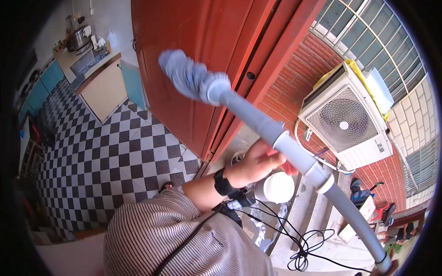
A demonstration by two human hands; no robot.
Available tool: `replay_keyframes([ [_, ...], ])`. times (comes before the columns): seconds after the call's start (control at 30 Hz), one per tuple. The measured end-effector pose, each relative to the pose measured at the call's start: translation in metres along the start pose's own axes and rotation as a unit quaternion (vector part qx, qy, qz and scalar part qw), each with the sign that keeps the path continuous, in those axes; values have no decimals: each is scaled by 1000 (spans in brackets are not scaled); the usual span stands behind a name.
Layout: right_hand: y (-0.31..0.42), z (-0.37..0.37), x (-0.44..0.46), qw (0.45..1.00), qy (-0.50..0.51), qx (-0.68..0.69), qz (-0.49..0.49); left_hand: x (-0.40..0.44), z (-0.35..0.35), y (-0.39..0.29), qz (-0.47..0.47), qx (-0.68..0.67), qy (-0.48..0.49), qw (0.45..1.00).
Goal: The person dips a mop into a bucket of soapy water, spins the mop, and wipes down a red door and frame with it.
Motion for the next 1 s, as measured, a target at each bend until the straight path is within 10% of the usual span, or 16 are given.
replay_keyframes([
  [0.2,14,8,-39,997,13,10,-79,54,-15,-70,-96,1,63,993],
  [0.23,-16,-48,-64,972,167,118,-119,59,-13,-75,-108,11,56,993],
  [1.0,152,-67,16,954,170,59,238,-142,122,99,38,-268,-207,940],
])
Point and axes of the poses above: each hand's wrist, its own x-axis towards the middle knuckle, its own z-axis out of the back of the hand, y = z × x, the point moved 9 cm from there along x, towards the middle knuckle, and after that the axes turned 13 degrees about y, right-handed, at the moved point
